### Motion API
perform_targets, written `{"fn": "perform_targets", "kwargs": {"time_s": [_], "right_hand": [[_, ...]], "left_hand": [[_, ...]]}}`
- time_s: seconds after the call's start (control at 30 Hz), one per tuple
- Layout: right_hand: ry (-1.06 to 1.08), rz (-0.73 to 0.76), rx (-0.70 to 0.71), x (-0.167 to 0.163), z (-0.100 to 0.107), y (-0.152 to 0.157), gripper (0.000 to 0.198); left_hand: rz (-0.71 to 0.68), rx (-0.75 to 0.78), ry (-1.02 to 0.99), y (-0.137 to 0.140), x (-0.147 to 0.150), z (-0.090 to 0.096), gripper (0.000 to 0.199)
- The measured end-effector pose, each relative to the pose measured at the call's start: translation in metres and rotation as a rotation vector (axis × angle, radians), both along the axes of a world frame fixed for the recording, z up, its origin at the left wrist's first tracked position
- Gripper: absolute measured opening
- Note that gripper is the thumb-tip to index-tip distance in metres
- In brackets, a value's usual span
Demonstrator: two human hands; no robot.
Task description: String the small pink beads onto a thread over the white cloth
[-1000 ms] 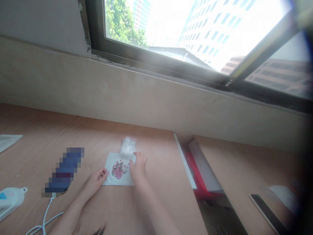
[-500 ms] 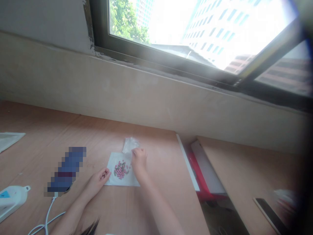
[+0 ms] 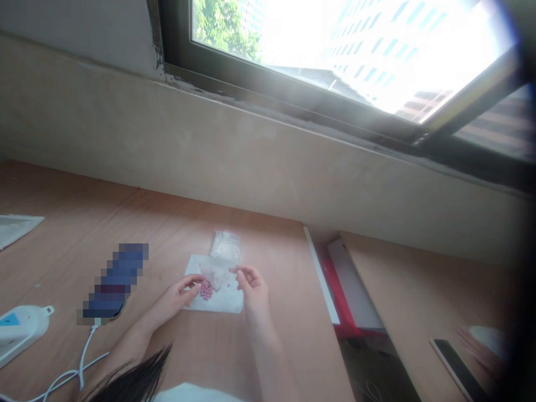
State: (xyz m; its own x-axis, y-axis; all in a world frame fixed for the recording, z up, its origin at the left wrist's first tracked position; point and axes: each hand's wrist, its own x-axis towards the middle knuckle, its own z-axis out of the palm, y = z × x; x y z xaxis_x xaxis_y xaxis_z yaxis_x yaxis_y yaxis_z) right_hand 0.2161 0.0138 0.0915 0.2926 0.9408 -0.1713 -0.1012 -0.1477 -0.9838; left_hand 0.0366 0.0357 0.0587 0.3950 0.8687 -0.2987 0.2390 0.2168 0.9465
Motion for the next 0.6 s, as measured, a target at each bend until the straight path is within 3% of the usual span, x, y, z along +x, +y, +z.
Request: {"fn": "perform_targets", "kwargs": {"time_s": [0.17, 0.33, 0.4, 0.47, 0.6], "right_hand": [[0.067, -0.018, -0.137, 0.001, -0.034, -0.013, 0.029], [-0.321, -0.180, -0.102, -0.004, -0.035, -0.024, 0.024], [-0.435, -0.076, -0.025, -0.012, -0.026, -0.028, 0.018], [-0.470, 0.118, 0.025, -0.021, -0.014, -0.030, 0.017], [-0.455, 0.333, -0.030, -0.031, 0.005, -0.028, 0.025]], "left_hand": [[-0.107, 0.080, -0.054, -0.002, 0.006, 0.011, 0.028], [-0.100, 0.070, 0.067, -0.008, 0.001, 0.015, 0.025], [-0.107, 0.091, 0.100, -0.011, 0.001, 0.020, 0.025], [-0.124, 0.116, 0.120, -0.012, 0.004, 0.025, 0.025], [-0.145, 0.138, 0.093, -0.013, 0.011, 0.034, 0.022]]}}
